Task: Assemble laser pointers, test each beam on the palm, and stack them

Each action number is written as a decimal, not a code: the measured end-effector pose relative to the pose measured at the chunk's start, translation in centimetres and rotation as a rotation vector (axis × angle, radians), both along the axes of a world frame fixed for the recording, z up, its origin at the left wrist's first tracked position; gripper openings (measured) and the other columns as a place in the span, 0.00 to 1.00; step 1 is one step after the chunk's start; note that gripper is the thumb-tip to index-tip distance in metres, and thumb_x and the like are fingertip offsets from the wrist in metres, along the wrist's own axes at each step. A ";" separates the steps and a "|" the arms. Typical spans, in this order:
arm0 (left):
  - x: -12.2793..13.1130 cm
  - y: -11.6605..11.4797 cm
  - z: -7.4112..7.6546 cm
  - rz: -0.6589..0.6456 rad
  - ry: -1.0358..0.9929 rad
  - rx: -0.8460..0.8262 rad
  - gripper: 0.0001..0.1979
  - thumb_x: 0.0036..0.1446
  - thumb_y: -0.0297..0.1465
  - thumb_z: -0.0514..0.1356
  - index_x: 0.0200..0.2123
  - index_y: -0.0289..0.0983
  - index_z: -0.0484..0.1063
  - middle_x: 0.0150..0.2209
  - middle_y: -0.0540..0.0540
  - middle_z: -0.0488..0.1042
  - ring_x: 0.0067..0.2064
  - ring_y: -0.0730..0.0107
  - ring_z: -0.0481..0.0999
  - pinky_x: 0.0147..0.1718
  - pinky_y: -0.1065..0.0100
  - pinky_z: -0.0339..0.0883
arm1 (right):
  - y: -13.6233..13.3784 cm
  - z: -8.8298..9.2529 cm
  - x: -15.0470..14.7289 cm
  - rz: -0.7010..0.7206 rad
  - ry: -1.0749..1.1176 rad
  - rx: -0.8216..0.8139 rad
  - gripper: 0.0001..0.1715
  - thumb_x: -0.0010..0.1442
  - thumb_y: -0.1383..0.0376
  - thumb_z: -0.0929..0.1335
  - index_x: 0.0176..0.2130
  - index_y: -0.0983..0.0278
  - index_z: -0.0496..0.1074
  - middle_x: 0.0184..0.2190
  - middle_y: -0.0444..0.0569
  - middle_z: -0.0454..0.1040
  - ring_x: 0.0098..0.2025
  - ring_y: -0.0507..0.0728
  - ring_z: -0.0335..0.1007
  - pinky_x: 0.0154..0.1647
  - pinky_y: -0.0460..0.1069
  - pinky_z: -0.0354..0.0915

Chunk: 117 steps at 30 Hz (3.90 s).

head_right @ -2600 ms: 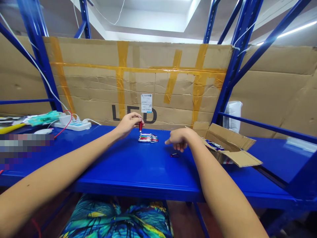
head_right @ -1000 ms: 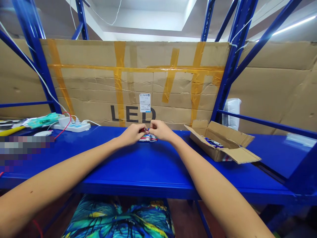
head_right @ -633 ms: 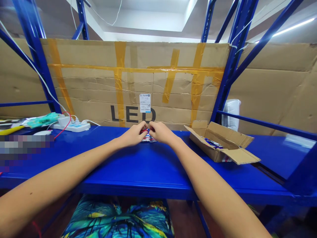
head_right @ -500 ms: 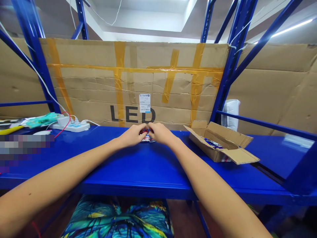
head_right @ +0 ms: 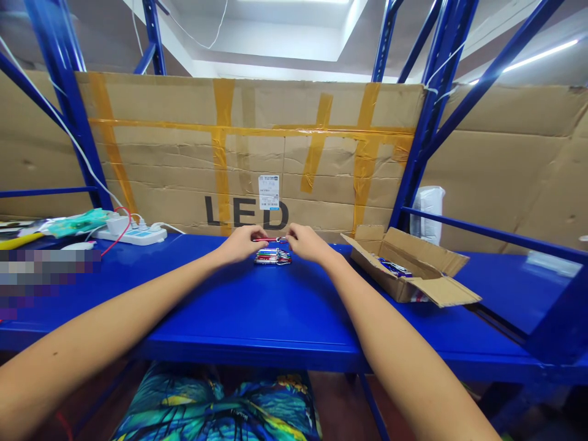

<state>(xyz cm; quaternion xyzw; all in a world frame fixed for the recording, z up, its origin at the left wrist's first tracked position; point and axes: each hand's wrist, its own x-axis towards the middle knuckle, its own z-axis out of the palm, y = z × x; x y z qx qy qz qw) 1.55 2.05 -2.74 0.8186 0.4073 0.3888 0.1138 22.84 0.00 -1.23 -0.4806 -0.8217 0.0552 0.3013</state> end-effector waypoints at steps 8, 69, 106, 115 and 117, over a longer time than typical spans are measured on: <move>0.4 -1.1 0.5 -0.141 -0.071 -0.119 0.16 0.58 0.42 0.56 0.28 0.35 0.72 0.23 0.48 0.75 0.23 0.70 0.71 0.26 0.68 0.63 | -0.7 -0.4 -1.3 0.207 0.007 0.010 0.11 0.59 0.64 0.65 0.41 0.66 0.72 0.36 0.50 0.76 0.36 0.54 0.69 0.36 0.47 0.60; -0.3 0.0 0.7 -0.587 -0.901 -0.898 0.38 0.60 0.56 0.41 0.42 0.29 0.75 0.39 0.33 0.78 0.43 0.54 0.76 0.42 0.58 0.66 | -0.7 -0.6 -2.9 0.145 0.371 -0.313 0.12 0.56 0.64 0.61 0.22 0.63 0.60 0.13 0.39 0.56 0.16 0.49 0.52 0.17 0.46 0.48; 0.1 -0.4 0.6 -0.607 -0.896 -0.917 0.36 0.62 0.55 0.40 0.43 0.30 0.73 0.37 0.33 0.77 0.39 0.55 0.76 0.39 0.59 0.66 | -1.5 -0.3 -3.3 0.057 0.211 0.050 0.19 0.56 0.59 0.58 0.17 0.62 0.53 0.16 0.40 0.53 0.22 0.49 0.49 0.25 0.48 0.43; 0.0 -0.2 0.7 -0.612 -0.895 -0.930 0.36 0.62 0.54 0.40 0.43 0.30 0.73 0.38 0.33 0.77 0.40 0.54 0.76 0.40 0.58 0.66 | -1.5 -0.2 -3.3 0.056 0.231 0.057 0.19 0.56 0.59 0.58 0.18 0.62 0.52 0.16 0.40 0.51 0.22 0.49 0.47 0.25 0.48 0.43; 0.0 -0.4 0.7 -0.604 -0.901 -0.927 0.36 0.62 0.54 0.40 0.42 0.29 0.73 0.38 0.33 0.77 0.39 0.56 0.76 0.38 0.60 0.66 | -1.5 -0.2 -3.3 0.053 0.222 0.054 0.19 0.56 0.59 0.58 0.17 0.62 0.51 0.16 0.40 0.50 0.22 0.49 0.47 0.25 0.48 0.43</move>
